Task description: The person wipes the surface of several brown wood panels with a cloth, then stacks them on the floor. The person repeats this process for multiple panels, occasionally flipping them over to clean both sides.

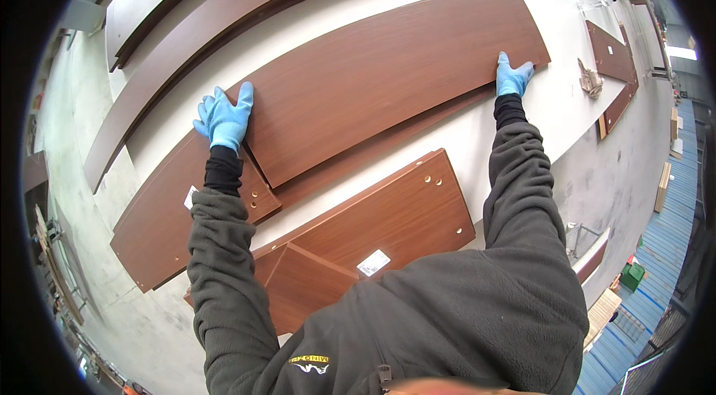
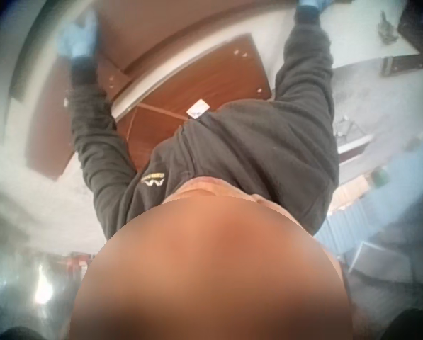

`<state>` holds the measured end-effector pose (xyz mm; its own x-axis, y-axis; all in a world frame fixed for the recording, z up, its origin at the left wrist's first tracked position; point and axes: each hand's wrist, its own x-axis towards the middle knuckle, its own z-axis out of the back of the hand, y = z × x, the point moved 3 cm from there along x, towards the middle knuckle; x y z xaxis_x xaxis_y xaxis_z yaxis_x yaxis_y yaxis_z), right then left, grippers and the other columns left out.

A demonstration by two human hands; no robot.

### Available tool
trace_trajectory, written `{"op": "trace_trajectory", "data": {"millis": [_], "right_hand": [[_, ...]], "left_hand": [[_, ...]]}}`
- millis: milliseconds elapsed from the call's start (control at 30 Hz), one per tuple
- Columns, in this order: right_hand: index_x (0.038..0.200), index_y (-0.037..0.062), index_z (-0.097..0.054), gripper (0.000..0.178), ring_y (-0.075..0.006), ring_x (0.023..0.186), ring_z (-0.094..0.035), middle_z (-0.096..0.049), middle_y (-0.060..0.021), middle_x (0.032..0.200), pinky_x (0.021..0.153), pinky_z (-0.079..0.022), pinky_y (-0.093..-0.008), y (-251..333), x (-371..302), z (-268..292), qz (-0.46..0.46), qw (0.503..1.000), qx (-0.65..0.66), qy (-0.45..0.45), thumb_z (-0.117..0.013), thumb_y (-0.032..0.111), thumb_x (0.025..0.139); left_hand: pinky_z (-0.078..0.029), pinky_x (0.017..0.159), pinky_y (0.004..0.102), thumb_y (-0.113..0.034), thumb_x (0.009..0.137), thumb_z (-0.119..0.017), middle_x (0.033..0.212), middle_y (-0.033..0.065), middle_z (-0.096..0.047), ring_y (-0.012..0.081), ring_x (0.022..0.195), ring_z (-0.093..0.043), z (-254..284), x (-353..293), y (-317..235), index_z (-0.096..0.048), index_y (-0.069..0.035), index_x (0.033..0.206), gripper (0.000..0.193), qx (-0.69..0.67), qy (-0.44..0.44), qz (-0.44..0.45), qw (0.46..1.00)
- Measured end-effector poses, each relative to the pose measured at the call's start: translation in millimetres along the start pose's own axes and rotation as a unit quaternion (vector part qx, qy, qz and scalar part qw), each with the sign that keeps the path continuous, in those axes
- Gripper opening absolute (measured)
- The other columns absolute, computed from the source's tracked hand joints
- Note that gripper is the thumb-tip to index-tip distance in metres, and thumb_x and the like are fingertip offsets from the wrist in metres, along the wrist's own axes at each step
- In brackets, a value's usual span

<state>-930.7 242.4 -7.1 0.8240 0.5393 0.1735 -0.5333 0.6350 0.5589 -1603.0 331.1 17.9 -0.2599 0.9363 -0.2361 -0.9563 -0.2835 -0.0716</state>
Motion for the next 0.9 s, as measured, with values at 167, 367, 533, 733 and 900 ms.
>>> {"op": "trace_trajectory", "data": {"millis": [167, 367, 533, 733, 900], "right_hand": [[0.155, -0.0169, -0.027, 0.105, -0.0505, 0.158, -0.018, -0.017, -0.0424, 0.165, 0.13, -0.022, -0.053, -13, -16, -25, -0.015, 0.997, 0.057, -0.043, -0.073, 0.054, 0.093], [0.147, -0.0168, -0.039, 0.089, -0.0516, 0.144, -0.039, -0.033, -0.043, 0.156, 0.121, -0.036, -0.0542, -23, -1, -36, 0.06, 0.992, 0.046, -0.097, -0.069, 0.05, 0.096], [0.131, -0.0151, -0.055, 0.071, -0.0364, 0.111, -0.067, -0.065, -0.0304, 0.133, 0.098, -0.055, -0.0446, -21, 15, -27, -0.016, 0.973, 0.219, -0.065, -0.075, 0.044, 0.096], [0.137, -0.0081, -0.057, 0.067, -0.0316, 0.117, -0.066, -0.066, -0.0201, 0.137, 0.102, -0.054, -0.0437, -16, 22, -13, -0.154, 0.955, 0.254, -0.007, -0.074, 0.043, 0.097], [0.141, 0.0079, -0.059, 0.06, -0.033, 0.123, -0.062, -0.064, -0.0111, 0.141, 0.106, -0.05, -0.051, -25, 14, -18, -0.328, 0.779, 0.503, 0.182, -0.071, 0.047, 0.097]], "left_hand": [[-0.02, 0.121, 0.0623, -0.086, 0.083, -0.055, 0.141, 0.0179, -0.063, 0.0363, 0.143, -0.046, 1, 14, 0, -0.072, -0.009, 0.133, 0.094, -0.03, 0.001, 0.043, 0.999], [-0.054, 0.091, 0.0358, -0.061, 0.083, -0.083, 0.103, 0.0086, -0.073, 0.0186, 0.095, -0.068, 22, 3, -3, -0.074, 0.0, 0.112, 0.068, -0.466, 0.117, 0.09, 0.872], [-0.053, 0.068, 0.0282, -0.039, 0.092, -0.085, 0.087, 0.0011, -0.067, 0.0109, 0.076, -0.06, 76, -15, -35, -0.07, 0.0, 0.106, 0.043, -0.664, -0.004, -0.01, 0.748], [-0.051, 0.061, 0.0274, -0.046, 0.098, -0.077, 0.074, -0.0022, -0.052, 0.009, 0.066, -0.049, 98, -40, -49, -0.059, -0.01, 0.093, 0.041, -0.649, 0.01, 0.071, 0.757], [-0.05, 0.064, 0.0271, -0.043, 0.093, -0.083, 0.077, -0.0023, -0.056, 0.0086, 0.068, -0.05, 95, -40, -44, -0.061, -0.008, 0.092, 0.041, -0.706, -0.04, 0.043, 0.705]]}}
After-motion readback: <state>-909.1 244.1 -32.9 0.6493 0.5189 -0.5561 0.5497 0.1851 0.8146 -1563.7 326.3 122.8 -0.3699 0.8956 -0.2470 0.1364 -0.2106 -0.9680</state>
